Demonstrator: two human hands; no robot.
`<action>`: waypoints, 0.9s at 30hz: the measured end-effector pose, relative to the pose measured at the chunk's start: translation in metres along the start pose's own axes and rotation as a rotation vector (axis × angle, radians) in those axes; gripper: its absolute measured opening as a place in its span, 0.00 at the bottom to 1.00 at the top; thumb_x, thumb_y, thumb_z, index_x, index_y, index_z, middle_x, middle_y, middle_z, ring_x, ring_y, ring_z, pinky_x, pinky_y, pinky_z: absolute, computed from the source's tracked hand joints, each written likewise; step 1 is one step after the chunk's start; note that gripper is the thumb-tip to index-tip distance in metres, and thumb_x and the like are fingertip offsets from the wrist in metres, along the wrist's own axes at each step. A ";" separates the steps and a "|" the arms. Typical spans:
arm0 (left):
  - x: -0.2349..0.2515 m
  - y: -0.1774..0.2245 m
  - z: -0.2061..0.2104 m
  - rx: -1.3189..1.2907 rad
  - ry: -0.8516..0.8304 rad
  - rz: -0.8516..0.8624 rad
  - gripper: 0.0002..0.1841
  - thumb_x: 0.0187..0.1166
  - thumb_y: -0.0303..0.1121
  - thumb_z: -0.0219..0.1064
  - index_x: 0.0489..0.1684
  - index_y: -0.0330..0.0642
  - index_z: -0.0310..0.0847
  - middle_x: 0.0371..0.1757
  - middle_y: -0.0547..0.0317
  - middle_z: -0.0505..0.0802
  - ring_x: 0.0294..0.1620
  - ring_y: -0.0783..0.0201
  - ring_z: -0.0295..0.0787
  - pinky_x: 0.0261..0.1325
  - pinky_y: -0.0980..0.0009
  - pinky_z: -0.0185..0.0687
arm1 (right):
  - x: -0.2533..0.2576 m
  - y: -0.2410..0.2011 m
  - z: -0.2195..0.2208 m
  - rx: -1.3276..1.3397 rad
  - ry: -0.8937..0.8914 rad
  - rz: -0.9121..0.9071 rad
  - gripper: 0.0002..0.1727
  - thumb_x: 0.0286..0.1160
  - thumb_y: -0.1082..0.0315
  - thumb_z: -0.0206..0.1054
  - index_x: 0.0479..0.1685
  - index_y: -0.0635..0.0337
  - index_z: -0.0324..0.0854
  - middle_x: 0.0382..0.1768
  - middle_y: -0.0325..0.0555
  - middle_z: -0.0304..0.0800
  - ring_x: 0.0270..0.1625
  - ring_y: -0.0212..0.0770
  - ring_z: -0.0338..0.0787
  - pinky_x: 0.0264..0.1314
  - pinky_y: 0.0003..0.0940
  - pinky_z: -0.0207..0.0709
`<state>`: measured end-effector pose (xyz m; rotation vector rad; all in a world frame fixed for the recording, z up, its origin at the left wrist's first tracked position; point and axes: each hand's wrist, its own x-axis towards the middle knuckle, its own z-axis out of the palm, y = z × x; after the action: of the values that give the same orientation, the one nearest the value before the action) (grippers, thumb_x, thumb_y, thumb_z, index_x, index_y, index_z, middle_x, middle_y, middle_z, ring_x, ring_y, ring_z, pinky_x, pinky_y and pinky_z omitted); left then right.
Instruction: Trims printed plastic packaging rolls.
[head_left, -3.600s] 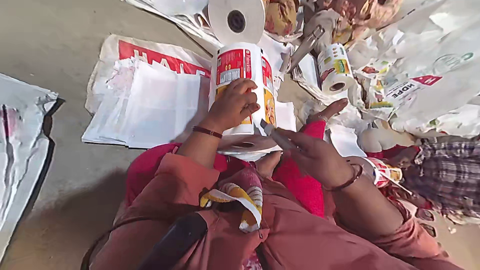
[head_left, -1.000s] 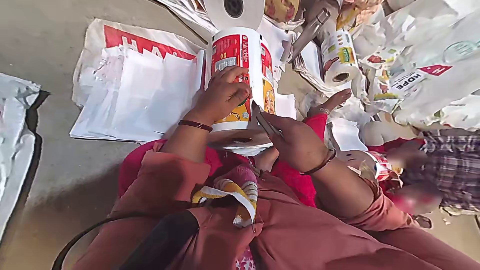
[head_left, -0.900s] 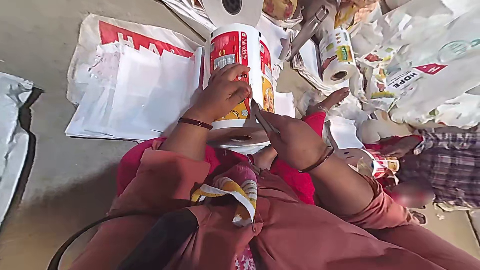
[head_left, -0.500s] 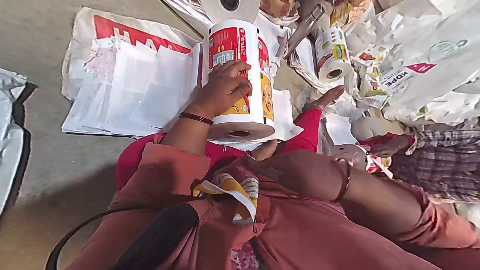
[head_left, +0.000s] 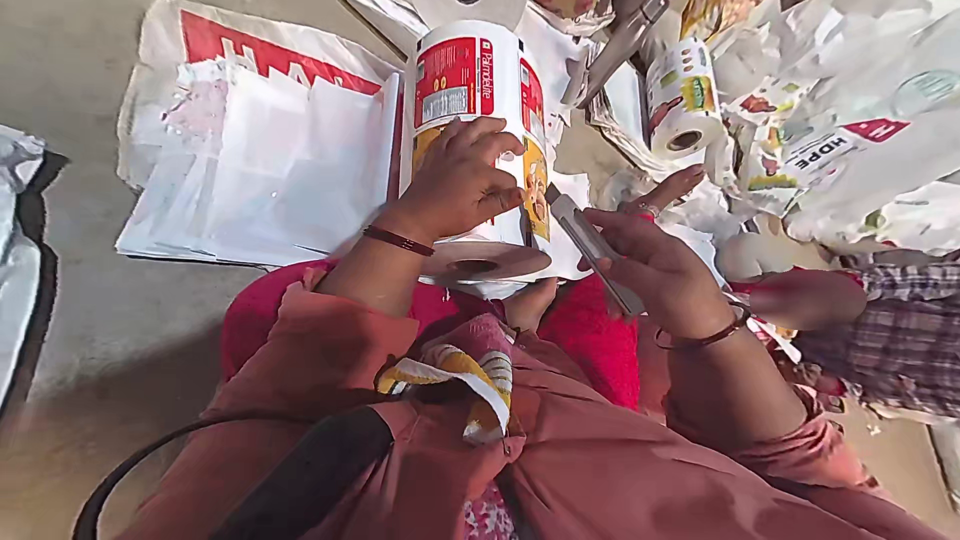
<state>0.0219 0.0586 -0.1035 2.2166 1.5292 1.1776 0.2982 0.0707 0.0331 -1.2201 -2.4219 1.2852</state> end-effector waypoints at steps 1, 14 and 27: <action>0.000 0.000 0.000 -0.008 -0.003 0.018 0.34 0.88 0.62 0.43 0.36 0.48 0.93 0.82 0.54 0.80 0.93 0.41 0.53 0.88 0.29 0.39 | 0.001 0.003 -0.001 0.008 0.019 -0.008 0.30 0.81 0.72 0.56 0.85 0.48 0.71 0.48 0.45 0.92 0.19 0.34 0.84 0.13 0.28 0.79; 0.006 0.019 -0.029 0.183 -0.109 -0.493 0.19 0.77 0.46 0.70 0.47 0.37 0.81 0.43 0.43 0.88 0.46 0.41 0.88 0.45 0.38 0.81 | 0.026 0.020 -0.001 0.130 0.085 0.058 0.29 0.85 0.73 0.56 0.87 0.46 0.68 0.48 0.47 0.92 0.21 0.35 0.87 0.19 0.29 0.83; -0.003 0.002 -0.045 0.073 -0.397 -0.348 0.20 0.86 0.42 0.62 0.18 0.46 0.78 0.21 0.59 0.81 0.28 0.57 0.80 0.35 0.50 0.74 | 0.155 -0.031 -0.015 -0.269 0.066 0.114 0.29 0.87 0.71 0.57 0.88 0.48 0.67 0.52 0.53 0.92 0.25 0.42 0.90 0.26 0.39 0.86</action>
<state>-0.0082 0.0434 -0.0738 1.9607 1.7046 0.5507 0.1842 0.1812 0.0298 -1.4618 -2.5729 0.9483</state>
